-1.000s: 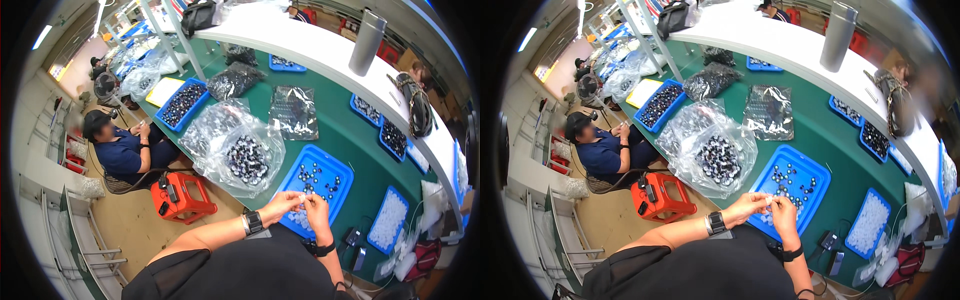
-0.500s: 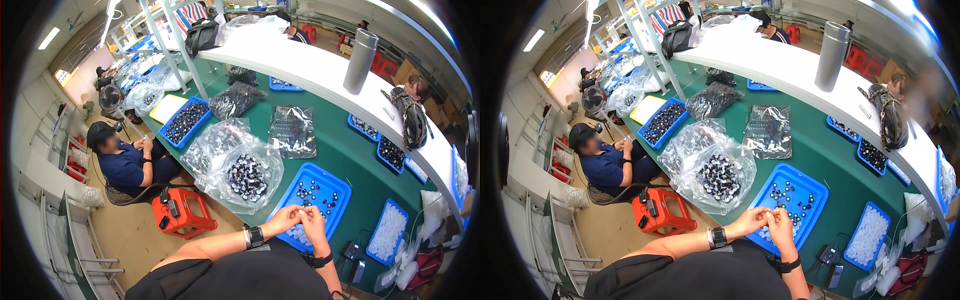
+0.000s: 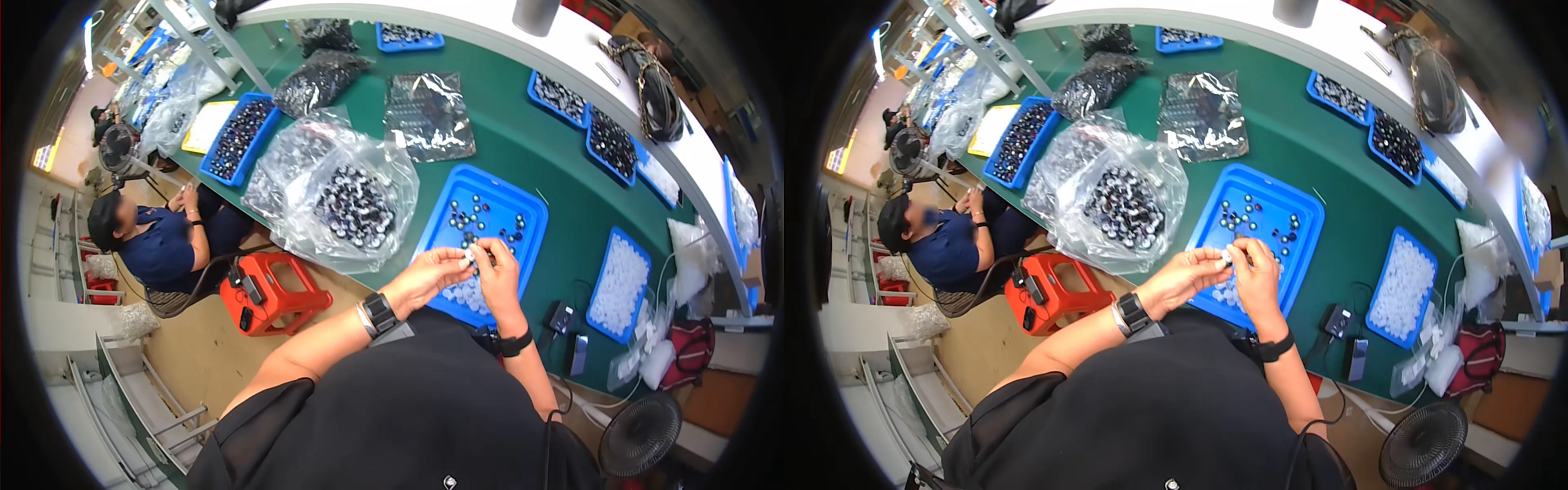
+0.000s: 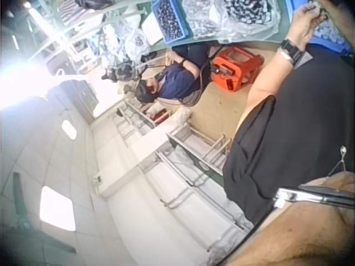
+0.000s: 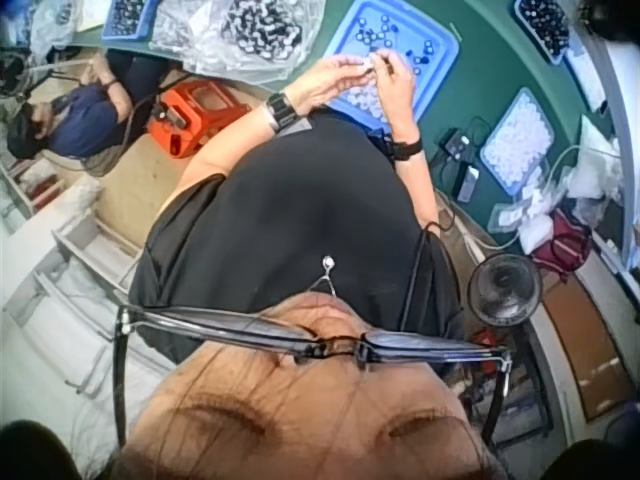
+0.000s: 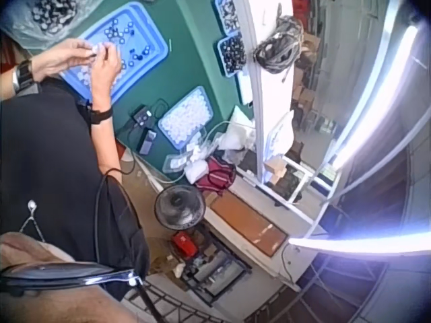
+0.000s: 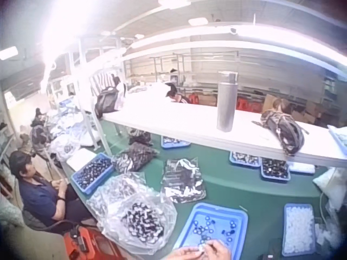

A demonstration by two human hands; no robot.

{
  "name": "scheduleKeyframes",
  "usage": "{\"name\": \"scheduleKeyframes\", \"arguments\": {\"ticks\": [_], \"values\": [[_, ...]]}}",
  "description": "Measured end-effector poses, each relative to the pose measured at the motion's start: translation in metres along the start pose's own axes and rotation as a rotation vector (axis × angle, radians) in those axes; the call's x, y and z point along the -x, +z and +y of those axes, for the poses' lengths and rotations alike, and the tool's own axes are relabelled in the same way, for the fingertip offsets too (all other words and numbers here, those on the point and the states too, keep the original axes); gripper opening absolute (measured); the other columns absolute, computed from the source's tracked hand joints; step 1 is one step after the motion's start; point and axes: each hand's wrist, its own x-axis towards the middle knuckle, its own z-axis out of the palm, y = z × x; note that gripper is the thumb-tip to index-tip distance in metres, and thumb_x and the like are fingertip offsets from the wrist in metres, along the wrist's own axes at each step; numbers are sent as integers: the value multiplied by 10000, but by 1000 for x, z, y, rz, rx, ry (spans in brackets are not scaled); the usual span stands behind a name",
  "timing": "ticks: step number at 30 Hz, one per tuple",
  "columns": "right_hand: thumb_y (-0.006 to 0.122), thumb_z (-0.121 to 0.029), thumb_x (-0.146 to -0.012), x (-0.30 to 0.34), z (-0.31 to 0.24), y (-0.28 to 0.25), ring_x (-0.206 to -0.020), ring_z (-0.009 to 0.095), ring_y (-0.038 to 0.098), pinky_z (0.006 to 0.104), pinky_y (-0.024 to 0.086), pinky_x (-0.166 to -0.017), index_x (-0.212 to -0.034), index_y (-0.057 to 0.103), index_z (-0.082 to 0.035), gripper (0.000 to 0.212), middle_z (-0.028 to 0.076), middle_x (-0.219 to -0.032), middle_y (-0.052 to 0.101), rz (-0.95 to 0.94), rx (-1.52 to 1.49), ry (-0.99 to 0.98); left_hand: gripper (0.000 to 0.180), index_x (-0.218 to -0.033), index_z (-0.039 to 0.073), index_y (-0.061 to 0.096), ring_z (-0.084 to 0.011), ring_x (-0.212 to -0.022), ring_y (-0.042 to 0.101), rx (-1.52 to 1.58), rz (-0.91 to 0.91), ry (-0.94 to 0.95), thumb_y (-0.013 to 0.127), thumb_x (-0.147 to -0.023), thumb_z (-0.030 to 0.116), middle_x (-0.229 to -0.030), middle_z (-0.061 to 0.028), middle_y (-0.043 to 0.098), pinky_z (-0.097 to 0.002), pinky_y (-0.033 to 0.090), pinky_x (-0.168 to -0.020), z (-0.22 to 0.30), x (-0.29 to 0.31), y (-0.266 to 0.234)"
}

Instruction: The person sits at a green workbench and repeatedly picks up small white plastic caps and dark cylindrical components from blue trays. They insert the dark components into the white caps by hand and place the assembled units back into the tray.

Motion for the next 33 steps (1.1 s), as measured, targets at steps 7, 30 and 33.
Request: {"name": "scheduleKeyframes", "arguments": {"ticks": [7,30,33], "values": [[598,-93,-890,2,6,3,-649,75,539,242,440,-578,-875,577,1,98,36,-741,609,-17,-159,80,216,-1047,7,550,-165,-859,644,-79,42,5,592,-913,171,-924,-91,629,-276,546,-775,10,8,12],[539,-192,-942,1,21,8,-590,55,456,200,373,-529,-865,500,-65,154,-11,-695,516,-301,-746,598,196,-1053,-37,549,-109,-754,622,-679,101,304,581,-910,93,-870,-82,633,-244,525,-670,5,12,12],[505,-168,-956,3,25,9,-598,42,431,197,358,-527,-859,459,-77,141,-21,-703,487,-304,-566,421,194,-1045,-33,551,-109,-752,622,-726,101,291,584,-910,103,-858,-77,630,-245,523,-672,4,12,10]]}}
